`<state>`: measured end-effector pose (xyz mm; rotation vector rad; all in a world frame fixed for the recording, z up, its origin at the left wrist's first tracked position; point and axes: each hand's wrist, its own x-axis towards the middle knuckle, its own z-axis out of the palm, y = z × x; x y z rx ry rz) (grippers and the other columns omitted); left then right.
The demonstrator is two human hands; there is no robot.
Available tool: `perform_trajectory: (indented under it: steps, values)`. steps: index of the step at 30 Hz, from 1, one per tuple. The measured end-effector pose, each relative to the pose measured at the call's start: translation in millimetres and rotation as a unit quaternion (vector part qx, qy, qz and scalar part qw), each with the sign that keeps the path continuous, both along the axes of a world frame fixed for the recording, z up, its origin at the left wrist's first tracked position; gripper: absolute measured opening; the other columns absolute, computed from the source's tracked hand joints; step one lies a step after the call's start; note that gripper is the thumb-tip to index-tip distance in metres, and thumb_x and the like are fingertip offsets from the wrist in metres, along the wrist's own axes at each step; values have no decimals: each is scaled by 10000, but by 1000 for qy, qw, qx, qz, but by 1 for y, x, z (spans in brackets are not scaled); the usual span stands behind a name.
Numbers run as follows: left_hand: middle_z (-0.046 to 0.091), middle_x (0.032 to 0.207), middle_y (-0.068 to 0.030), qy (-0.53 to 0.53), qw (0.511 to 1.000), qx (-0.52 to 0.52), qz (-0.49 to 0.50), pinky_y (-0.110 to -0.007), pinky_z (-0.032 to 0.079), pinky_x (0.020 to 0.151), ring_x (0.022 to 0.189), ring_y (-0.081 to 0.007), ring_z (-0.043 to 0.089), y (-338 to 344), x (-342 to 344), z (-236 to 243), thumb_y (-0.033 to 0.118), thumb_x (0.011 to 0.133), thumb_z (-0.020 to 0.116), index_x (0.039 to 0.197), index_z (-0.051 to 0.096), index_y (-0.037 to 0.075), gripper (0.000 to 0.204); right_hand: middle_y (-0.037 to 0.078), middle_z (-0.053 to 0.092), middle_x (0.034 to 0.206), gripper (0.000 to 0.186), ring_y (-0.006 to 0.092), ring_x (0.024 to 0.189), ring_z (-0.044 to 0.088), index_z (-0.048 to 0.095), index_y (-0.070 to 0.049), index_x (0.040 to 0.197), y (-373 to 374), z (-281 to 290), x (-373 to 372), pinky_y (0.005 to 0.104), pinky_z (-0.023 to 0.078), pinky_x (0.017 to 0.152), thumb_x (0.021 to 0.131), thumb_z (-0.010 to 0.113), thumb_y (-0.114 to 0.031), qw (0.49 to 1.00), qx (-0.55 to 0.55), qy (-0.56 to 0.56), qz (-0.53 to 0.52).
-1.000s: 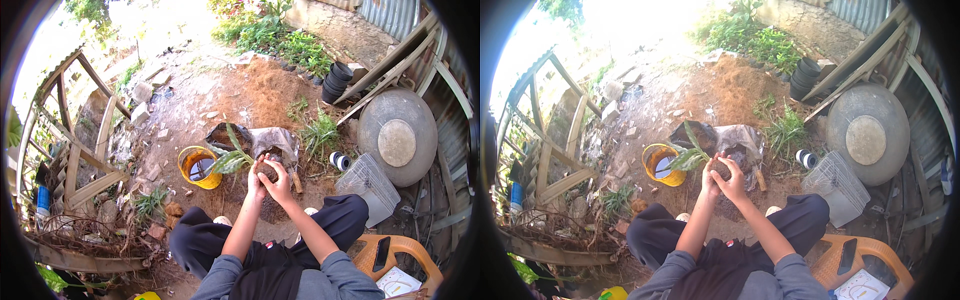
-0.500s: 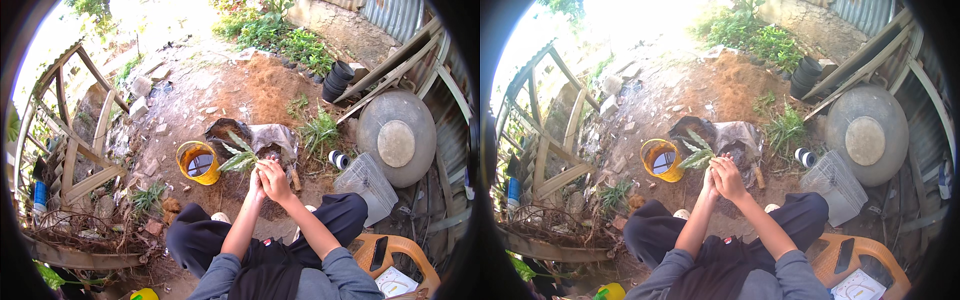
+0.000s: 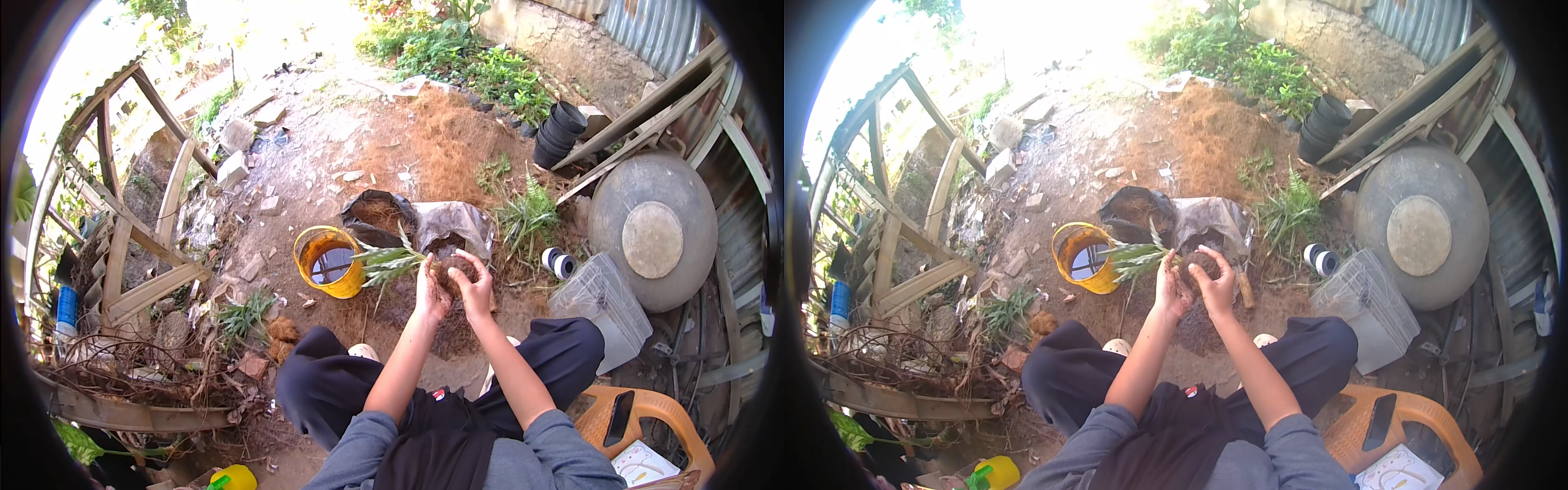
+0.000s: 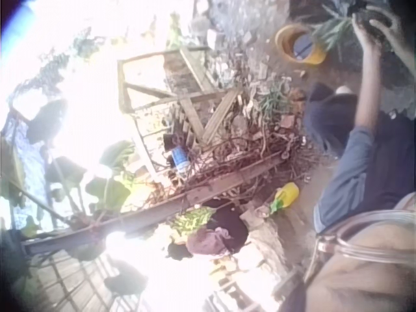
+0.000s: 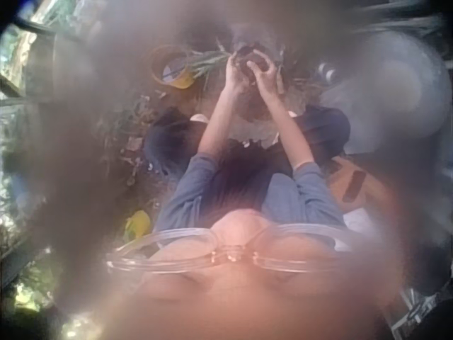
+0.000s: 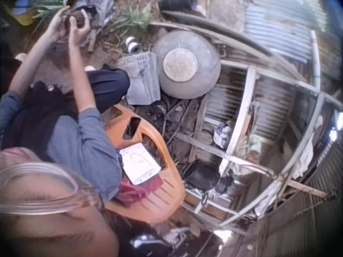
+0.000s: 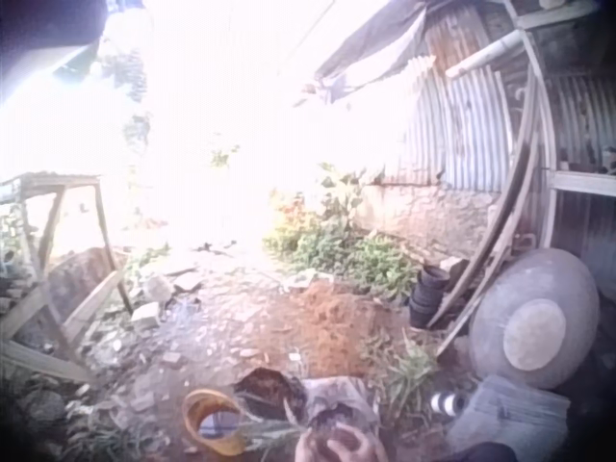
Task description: The person sits cross-legged on the ground and packs soil around the roots of a small seedling by hand. They repeatedly add soil from a nearby pile and press it into the root ball to form a compact mass.
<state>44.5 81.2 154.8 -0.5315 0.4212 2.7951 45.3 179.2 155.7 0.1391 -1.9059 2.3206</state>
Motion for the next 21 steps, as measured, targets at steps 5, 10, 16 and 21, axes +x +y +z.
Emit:
perform_trajectory:
  steps: [5,10,16,21]
  values:
    - [554,1248,-116,78,993,85,-2,-409,379,1038,1190,-269,504,-1,1,-4,419,928,422,1218,517,27,497,161,624,1123,363,281,1120,568,616,15,1115,1,20,15,360,399,984,795,666,-150,963,181,195,28]
    - [333,1466,-118,198,976,94,-13,-445,194,1142,1380,-274,265,-3,-7,-15,415,955,342,1410,341,67,572,196,575,1204,362,345,1178,513,588,11,1166,-12,39,14,409,353,1031,875,584,-205,933,279,229,6]
    - [341,1458,-127,250,967,-47,26,-448,262,1118,1370,-277,289,-1,-10,-22,385,970,346,1402,341,65,538,183,578,1198,322,334,1156,521,579,17,1166,-20,27,8,404,366,1019,913,507,-169,922,298,247,15]
    - [606,1132,-97,40,999,-1,25,-388,454,930,1038,-240,581,-6,-9,-8,466,949,410,1176,556,67,481,117,619,1115,328,201,1067,563,607,-24,1161,-13,6,-5,333,409,971,893,599,-214,997,29,72,-20]
